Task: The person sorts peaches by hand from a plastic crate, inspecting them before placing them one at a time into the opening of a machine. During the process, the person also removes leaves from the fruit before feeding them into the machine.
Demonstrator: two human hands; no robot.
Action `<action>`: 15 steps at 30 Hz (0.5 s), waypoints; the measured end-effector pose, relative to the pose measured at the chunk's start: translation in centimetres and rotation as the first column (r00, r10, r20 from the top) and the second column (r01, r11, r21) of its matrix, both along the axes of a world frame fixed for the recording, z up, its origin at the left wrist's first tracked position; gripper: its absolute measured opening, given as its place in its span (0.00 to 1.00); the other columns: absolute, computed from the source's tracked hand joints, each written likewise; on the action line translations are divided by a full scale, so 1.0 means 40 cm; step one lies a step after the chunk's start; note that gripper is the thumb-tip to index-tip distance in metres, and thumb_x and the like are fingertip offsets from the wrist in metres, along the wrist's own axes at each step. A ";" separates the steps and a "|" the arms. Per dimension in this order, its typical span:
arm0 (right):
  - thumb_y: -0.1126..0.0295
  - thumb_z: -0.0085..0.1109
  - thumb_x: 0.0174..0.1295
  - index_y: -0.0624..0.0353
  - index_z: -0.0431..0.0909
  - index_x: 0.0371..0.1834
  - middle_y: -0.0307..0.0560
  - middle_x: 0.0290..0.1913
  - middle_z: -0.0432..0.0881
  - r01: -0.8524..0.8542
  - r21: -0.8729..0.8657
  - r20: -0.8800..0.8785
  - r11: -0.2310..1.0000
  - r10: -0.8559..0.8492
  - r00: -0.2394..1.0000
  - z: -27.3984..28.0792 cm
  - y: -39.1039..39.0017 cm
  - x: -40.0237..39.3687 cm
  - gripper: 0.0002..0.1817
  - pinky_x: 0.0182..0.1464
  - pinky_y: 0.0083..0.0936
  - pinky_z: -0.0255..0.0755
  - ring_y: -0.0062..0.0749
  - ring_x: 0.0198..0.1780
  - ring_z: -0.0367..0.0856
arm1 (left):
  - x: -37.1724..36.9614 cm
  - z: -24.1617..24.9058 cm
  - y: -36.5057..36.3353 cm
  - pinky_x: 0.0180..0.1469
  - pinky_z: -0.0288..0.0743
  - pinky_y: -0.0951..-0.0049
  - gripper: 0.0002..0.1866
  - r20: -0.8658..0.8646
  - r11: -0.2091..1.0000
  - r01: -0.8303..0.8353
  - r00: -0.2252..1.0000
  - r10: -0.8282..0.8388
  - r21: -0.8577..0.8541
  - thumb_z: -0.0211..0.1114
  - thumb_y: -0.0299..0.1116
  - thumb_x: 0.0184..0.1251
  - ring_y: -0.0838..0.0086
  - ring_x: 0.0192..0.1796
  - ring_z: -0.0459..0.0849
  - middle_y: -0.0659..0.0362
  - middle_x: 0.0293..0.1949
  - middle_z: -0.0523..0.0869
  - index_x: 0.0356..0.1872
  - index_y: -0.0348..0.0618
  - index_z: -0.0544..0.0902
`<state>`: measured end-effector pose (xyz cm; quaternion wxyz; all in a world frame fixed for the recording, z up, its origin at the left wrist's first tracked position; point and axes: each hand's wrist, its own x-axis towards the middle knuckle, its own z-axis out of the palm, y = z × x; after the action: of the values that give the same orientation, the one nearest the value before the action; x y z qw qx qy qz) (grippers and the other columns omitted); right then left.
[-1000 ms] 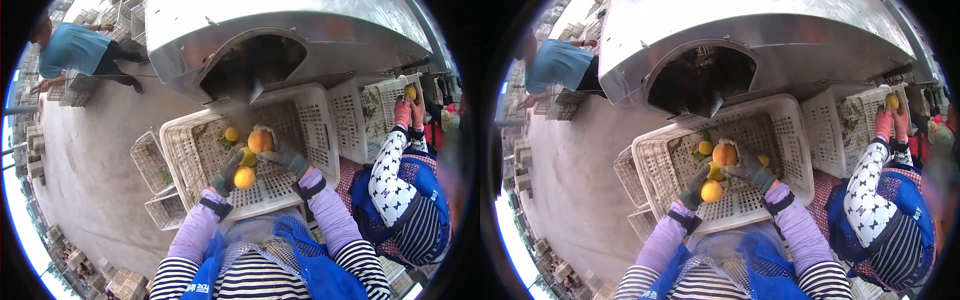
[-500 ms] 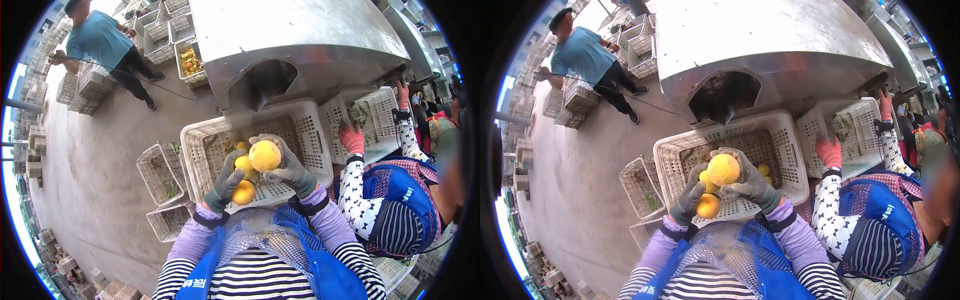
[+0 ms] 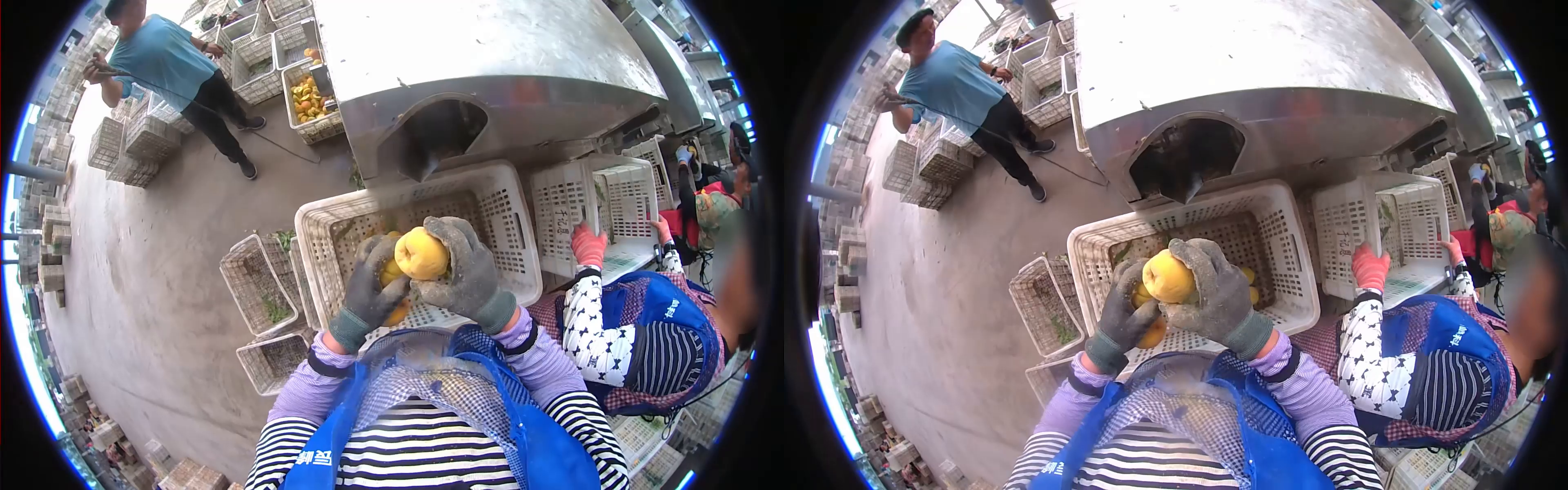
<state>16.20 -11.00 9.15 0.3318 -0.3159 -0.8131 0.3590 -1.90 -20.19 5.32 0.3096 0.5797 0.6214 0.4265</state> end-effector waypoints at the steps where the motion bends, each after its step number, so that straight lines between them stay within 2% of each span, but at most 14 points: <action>1: 0.55 0.77 0.45 0.58 0.71 0.66 0.59 0.60 0.75 -0.050 -0.272 -0.170 0.961 0.003 0.986 -0.020 0.010 -0.012 0.43 0.61 0.37 0.75 0.49 0.61 0.77 | -0.016 0.009 0.017 0.69 0.65 0.58 0.33 0.036 1.000 0.020 0.999 -0.020 -0.008 0.73 0.38 0.57 0.51 0.63 0.73 0.44 0.59 0.76 0.63 0.37 0.75; 2: 0.55 0.78 0.45 0.59 0.71 0.66 0.58 0.60 0.75 -0.142 -0.509 -0.330 0.849 -0.040 0.943 -0.037 0.009 -0.023 0.44 0.62 0.36 0.75 0.48 0.62 0.76 | -0.033 0.016 0.022 0.69 0.65 0.58 0.33 0.071 0.999 0.039 0.997 -0.038 -0.013 0.73 0.39 0.57 0.51 0.63 0.73 0.44 0.59 0.76 0.63 0.37 0.75; 3: 0.54 0.78 0.46 0.59 0.71 0.67 0.58 0.60 0.74 -0.265 -0.689 -0.461 0.674 -0.126 0.878 -0.048 -0.001 -0.031 0.44 0.62 0.35 0.74 0.48 0.63 0.76 | -0.045 0.019 0.013 0.69 0.65 0.58 0.34 0.106 0.998 0.059 0.993 -0.057 -0.019 0.73 0.41 0.56 0.51 0.63 0.73 0.44 0.59 0.76 0.64 0.37 0.75; 5: 0.54 0.77 0.46 0.60 0.68 0.69 0.58 0.60 0.74 -0.146 -0.417 -0.235 0.897 0.048 0.971 -0.057 -0.019 -0.046 0.46 0.63 0.35 0.73 0.48 0.63 0.75 | -0.063 0.001 -0.021 0.69 0.65 0.58 0.34 0.178 0.998 0.041 0.984 -0.033 -0.039 0.72 0.43 0.58 0.51 0.63 0.73 0.44 0.58 0.76 0.64 0.38 0.75; 6: 0.54 0.77 0.47 0.60 0.67 0.70 0.58 0.59 0.74 -0.117 -0.244 -0.093 0.963 0.097 0.991 -0.053 -0.031 -0.060 0.47 0.63 0.35 0.72 0.48 0.63 0.74 | -0.076 -0.007 -0.039 0.69 0.64 0.58 0.34 0.214 0.998 0.033 0.977 -0.022 -0.049 0.71 0.44 0.58 0.52 0.63 0.73 0.44 0.58 0.77 0.64 0.39 0.75; 7: 0.54 0.78 0.45 0.61 0.66 0.72 0.58 0.59 0.73 -0.069 -0.146 0.024 0.987 0.073 0.997 -0.028 -0.049 -0.074 0.49 0.63 0.37 0.72 0.50 0.61 0.75 | -0.088 -0.013 -0.053 0.69 0.64 0.58 0.34 0.187 0.999 0.027 0.982 -0.022 -0.026 0.71 0.44 0.59 0.52 0.63 0.73 0.44 0.58 0.76 0.64 0.39 0.75; 10: 0.55 0.79 0.44 0.61 0.68 0.70 0.58 0.58 0.74 0.095 0.018 0.045 0.995 -0.095 0.994 -0.036 -0.120 -0.132 0.48 0.62 0.39 0.73 0.51 0.58 0.76 | -0.110 -0.051 -0.092 0.69 0.64 0.58 0.33 0.127 0.999 0.012 0.992 -0.018 0.046 0.70 0.44 0.60 0.52 0.63 0.73 0.44 0.59 0.76 0.65 0.38 0.75; 12: 0.55 0.80 0.43 0.61 0.70 0.67 0.58 0.57 0.75 0.158 -0.039 0.006 0.987 -0.158 0.987 -0.062 -0.129 -0.159 0.47 0.60 0.40 0.74 0.51 0.57 0.77 | -0.125 -0.068 -0.096 0.69 0.64 0.58 0.32 0.095 0.994 -0.004 0.995 -0.007 0.113 0.69 0.43 0.61 0.52 0.63 0.73 0.44 0.60 0.75 0.65 0.37 0.74; 13: 0.55 0.80 0.43 0.61 0.71 0.66 0.58 0.57 0.75 0.187 -0.069 -0.017 0.980 -0.188 0.982 -0.079 -0.122 -0.175 0.46 0.59 0.41 0.75 0.52 0.57 0.77 | -0.136 -0.063 -0.086 0.70 0.63 0.58 0.34 0.060 1.000 -0.001 0.998 -0.001 0.029 0.69 0.41 0.62 0.53 0.65 0.72 0.45 0.61 0.74 0.67 0.37 0.72; 15: 0.55 0.80 0.43 0.61 0.71 0.65 0.58 0.56 0.76 0.272 -0.019 -0.003 0.962 -0.272 0.962 -0.120 -0.070 -0.221 0.45 0.57 0.41 0.76 0.53 0.56 0.78 | -0.157 -0.118 -0.079 0.67 0.67 0.63 0.34 0.102 0.998 -0.047 0.994 0.043 0.044 0.67 0.39 0.66 0.60 0.64 0.74 0.47 0.63 0.73 0.70 0.35 0.68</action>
<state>7.37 -13.79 4.36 0.3775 -0.4266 -0.7576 0.3186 -8.18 -23.37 0.59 0.3174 0.5502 0.6079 0.4764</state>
